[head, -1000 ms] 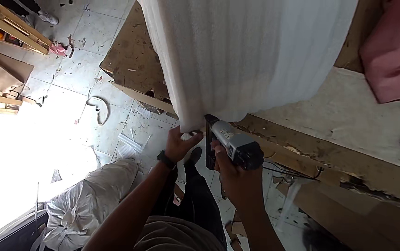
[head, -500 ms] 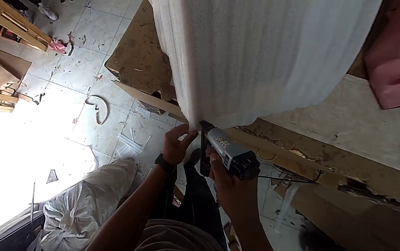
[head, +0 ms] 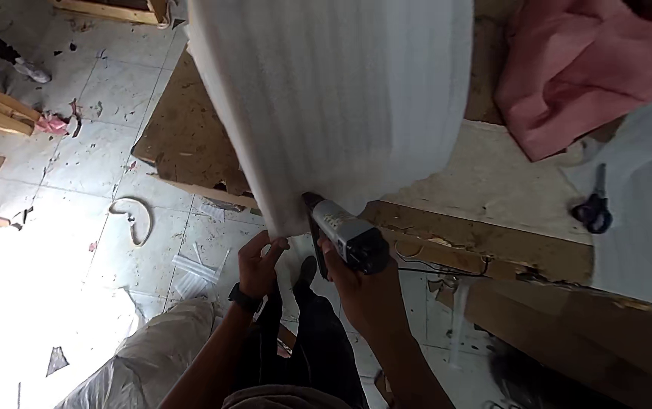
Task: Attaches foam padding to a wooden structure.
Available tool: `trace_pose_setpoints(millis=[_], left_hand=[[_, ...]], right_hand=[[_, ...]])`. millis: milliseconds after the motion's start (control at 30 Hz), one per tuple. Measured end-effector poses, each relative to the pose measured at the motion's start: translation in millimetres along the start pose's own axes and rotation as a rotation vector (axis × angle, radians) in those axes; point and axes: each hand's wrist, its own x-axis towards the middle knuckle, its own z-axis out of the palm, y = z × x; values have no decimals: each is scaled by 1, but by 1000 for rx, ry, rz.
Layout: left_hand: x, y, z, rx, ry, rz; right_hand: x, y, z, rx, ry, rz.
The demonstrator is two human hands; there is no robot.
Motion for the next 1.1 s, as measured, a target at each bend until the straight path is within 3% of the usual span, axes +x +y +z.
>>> trace_pose_setpoints(millis=[100,233,300,367,433,500,567,633,667,733,800,967,1100], left_hand=[[1,-8,34,-115,-33,-195],[25,-15,123,-263,-275,-457],[42,-2,165,-102,-439,-481],[63,52,180,378,-696,-391],[102,128,184,696,-944,-233],[151,189,212,931,-1070,76],[213,208,271,1291,-1176,378],[268,182,332,1632,-1354,467],[286,166,356,1738,-1489,413],[303,144,393,1788,-1768,208],[302,134,414,1689,-1936,124],[311,118,420,1678,-1981,136],[338,86,413,1581,-1961,-30]], right_hand=[[-5,10,-34,111,50,25],[0,31,-103,185,179,83],[8,43,-134,225,252,58],[13,55,-159,280,314,52],[18,70,-179,344,365,79],[15,94,-194,381,379,125],[14,116,-198,400,337,148],[10,129,-198,395,273,174],[9,134,-196,381,237,180],[7,142,-191,379,202,155],[6,148,-188,393,189,106],[25,155,-192,407,187,25],[60,150,-191,307,191,53]])
